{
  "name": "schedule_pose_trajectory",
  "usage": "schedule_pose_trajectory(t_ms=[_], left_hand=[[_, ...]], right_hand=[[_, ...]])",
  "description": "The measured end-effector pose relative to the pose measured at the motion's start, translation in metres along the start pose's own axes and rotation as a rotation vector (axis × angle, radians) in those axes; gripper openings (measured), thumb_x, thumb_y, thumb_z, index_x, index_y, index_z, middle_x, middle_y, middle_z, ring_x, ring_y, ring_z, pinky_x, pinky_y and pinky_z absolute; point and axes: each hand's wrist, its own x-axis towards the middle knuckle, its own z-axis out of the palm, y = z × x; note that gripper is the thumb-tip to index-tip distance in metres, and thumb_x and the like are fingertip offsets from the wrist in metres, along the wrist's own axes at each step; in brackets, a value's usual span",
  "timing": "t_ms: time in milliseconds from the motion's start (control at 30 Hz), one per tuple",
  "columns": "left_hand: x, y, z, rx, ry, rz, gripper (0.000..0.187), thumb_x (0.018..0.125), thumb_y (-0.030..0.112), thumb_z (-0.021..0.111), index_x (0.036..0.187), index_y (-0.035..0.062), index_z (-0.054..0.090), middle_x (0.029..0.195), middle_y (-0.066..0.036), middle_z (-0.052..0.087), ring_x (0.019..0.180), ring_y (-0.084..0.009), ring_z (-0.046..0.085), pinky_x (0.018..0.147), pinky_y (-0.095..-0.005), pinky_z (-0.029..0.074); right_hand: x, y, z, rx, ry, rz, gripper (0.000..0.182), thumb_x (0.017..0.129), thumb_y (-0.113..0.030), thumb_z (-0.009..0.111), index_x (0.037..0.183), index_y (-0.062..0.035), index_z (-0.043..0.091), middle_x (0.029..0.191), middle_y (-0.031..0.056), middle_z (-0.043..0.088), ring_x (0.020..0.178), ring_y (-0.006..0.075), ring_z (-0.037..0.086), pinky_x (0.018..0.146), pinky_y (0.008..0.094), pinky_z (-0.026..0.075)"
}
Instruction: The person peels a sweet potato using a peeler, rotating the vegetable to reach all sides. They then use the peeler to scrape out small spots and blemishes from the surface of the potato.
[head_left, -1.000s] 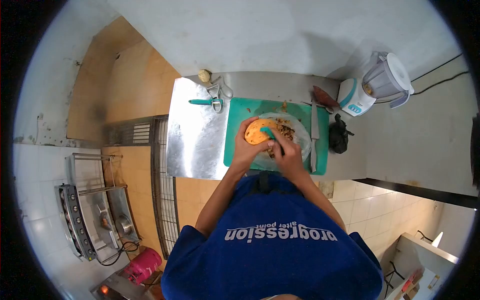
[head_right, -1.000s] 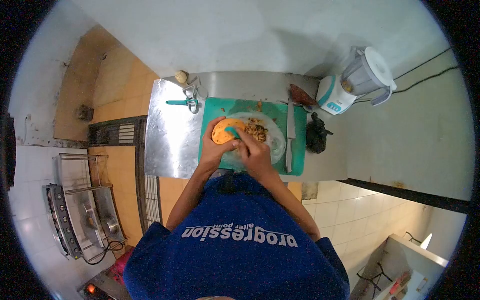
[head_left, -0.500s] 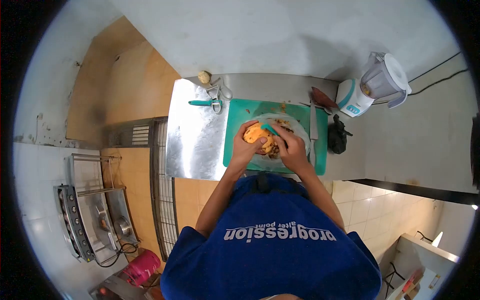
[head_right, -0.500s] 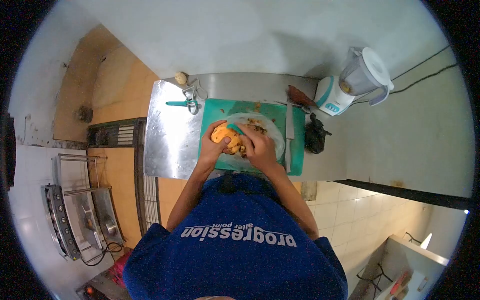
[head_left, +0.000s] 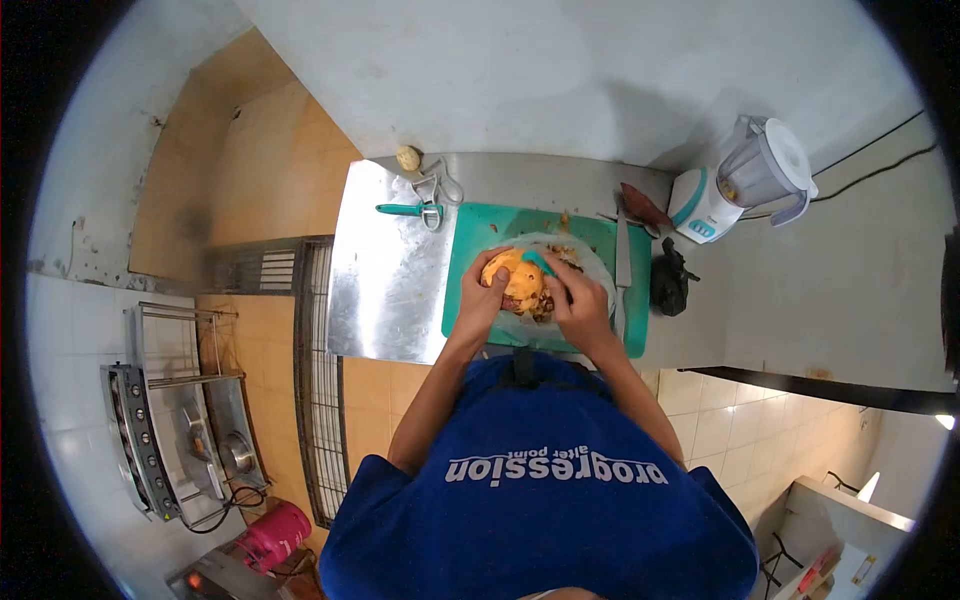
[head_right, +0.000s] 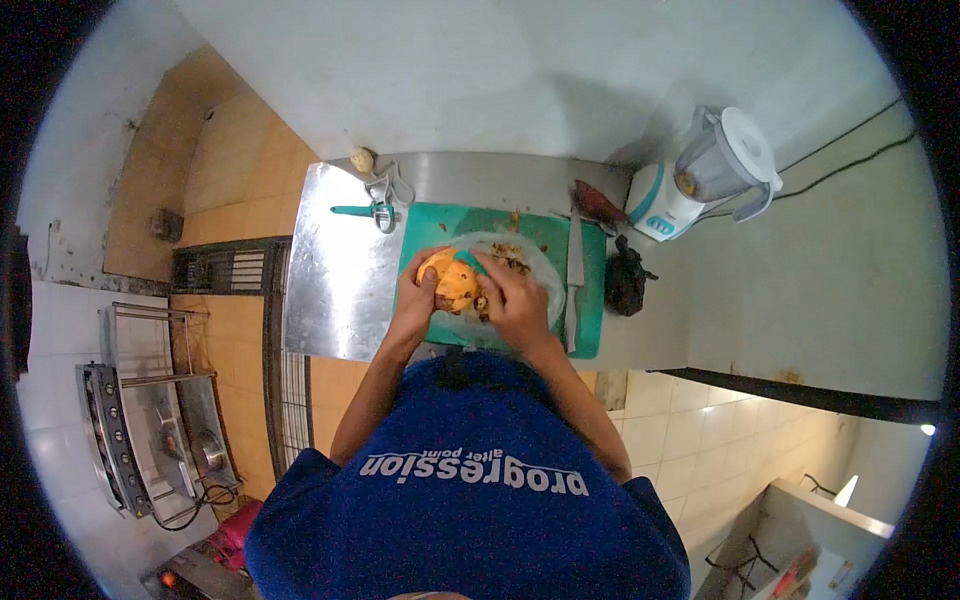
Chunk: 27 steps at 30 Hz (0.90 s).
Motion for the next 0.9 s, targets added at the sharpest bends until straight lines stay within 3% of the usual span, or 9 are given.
schedule_pose_trajectory(t_ms=[67, 167, 233, 333, 467, 567, 633, 833, 900], left_hand=[[0.000, 0.000, -0.004, -0.005, 0.033, -0.092, 0.052, 0.101, 0.045, 0.062, 0.132, 0.0033, 0.057, 0.111, -0.006, 0.066, 0.083, -0.0081, 0.065, 0.062, -0.0207, 0.055], [0.002, -0.002, -0.001, -0.046, 0.062, -0.036, 0.051, 0.104, 0.046, 0.056, 0.133, 0.0035, 0.056, 0.109, -0.006, 0.065, 0.076, -0.0065, 0.062, 0.061, -0.0197, 0.054], [0.001, -0.003, 0.003, -0.066, 0.070, -0.056, 0.051, 0.104, 0.046, 0.055, 0.133, 0.0034, 0.056, 0.107, -0.006, 0.065, 0.074, -0.0060, 0.061, 0.061, -0.0196, 0.053], [0.000, -0.002, -0.003, -0.069, 0.076, -0.083, 0.049, 0.106, 0.044, 0.053, 0.131, 0.0033, 0.055, 0.103, -0.004, 0.064, 0.070, -0.0047, 0.058, 0.060, -0.0194, 0.052], [0.002, 0.005, 0.010, -0.106, 0.143, -0.148, 0.043, 0.107, 0.041, 0.053, 0.128, 0.0044, 0.053, 0.098, -0.002, 0.062, 0.064, -0.0028, 0.051, 0.058, -0.0189, 0.049], [0.002, 0.001, 0.005, -0.220, 0.142, -0.168, 0.039, 0.107, 0.039, 0.053, 0.127, 0.0049, 0.053, 0.096, -0.002, 0.061, 0.064, -0.0032, 0.051, 0.057, -0.0188, 0.048], [0.004, -0.002, 0.002, -0.217, 0.141, -0.163, 0.040, 0.107, 0.039, 0.053, 0.127, 0.0046, 0.052, 0.097, -0.003, 0.061, 0.067, -0.0049, 0.054, 0.059, -0.0204, 0.051], [0.004, 0.005, 0.008, -0.247, 0.182, -0.193, 0.044, 0.106, 0.040, 0.053, 0.130, 0.0035, 0.046, 0.108, -0.009, 0.060, 0.082, -0.0134, 0.065, 0.068, -0.0296, 0.062], [0.005, 0.008, 0.007, -0.257, 0.178, -0.217, 0.045, 0.106, 0.040, 0.054, 0.130, 0.0034, 0.044, 0.111, -0.010, 0.059, 0.085, -0.0149, 0.066, 0.071, -0.0320, 0.064]], right_hand=[[-0.003, -0.002, 0.006, -0.010, 0.003, 0.003, 0.037, 0.096, -0.011, 0.061, 0.132, -0.0123, 0.067, 0.112, 0.0184, 0.073, 0.094, 0.0336, 0.073, 0.077, 0.0406, 0.058], [-0.006, 0.001, 0.005, -0.031, 0.038, -0.119, 0.037, 0.095, -0.011, 0.062, 0.131, -0.0121, 0.067, 0.112, 0.0196, 0.072, 0.091, 0.0332, 0.073, 0.075, 0.0401, 0.058], [0.003, 0.005, 0.003, -0.009, 0.105, 0.029, 0.032, 0.096, -0.011, 0.062, 0.128, -0.0057, 0.069, 0.111, 0.0215, 0.073, 0.089, 0.0354, 0.074, 0.075, 0.0402, 0.057], [-0.011, -0.006, 0.011, 0.000, 0.032, -0.125, 0.039, 0.092, -0.009, 0.065, 0.131, -0.0111, 0.067, 0.112, 0.0201, 0.072, 0.091, 0.0319, 0.074, 0.075, 0.0397, 0.059], [-0.009, -0.001, 0.016, -0.016, 0.004, -0.095, 0.040, 0.092, -0.009, 0.065, 0.131, -0.0110, 0.067, 0.110, 0.0192, 0.073, 0.089, 0.0319, 0.074, 0.074, 0.0401, 0.059], [-0.003, 0.002, 0.022, 0.050, 0.131, -0.023, 0.041, 0.091, -0.008, 0.065, 0.132, -0.0117, 0.067, 0.107, 0.0179, 0.074, 0.085, 0.0313, 0.074, 0.073, 0.0406, 0.059], [-0.009, -0.002, 0.021, -0.021, 0.046, -0.140, 0.041, 0.091, -0.009, 0.065, 0.132, -0.0118, 0.067, 0.105, 0.0168, 0.075, 0.083, 0.0311, 0.074, 0.072, 0.0410, 0.059], [0.004, 0.004, 0.027, 0.030, 0.163, -0.121, 0.039, 0.093, -0.011, 0.065, 0.132, -0.0110, 0.067, 0.105, 0.0182, 0.074, 0.084, 0.0322, 0.074, 0.071, 0.0407, 0.059], [-0.001, -0.001, 0.025, 0.013, 0.087, -0.089, 0.038, 0.094, -0.011, 0.063, 0.131, -0.0105, 0.067, 0.106, 0.0192, 0.074, 0.086, 0.0329, 0.074, 0.073, 0.0408, 0.059]])
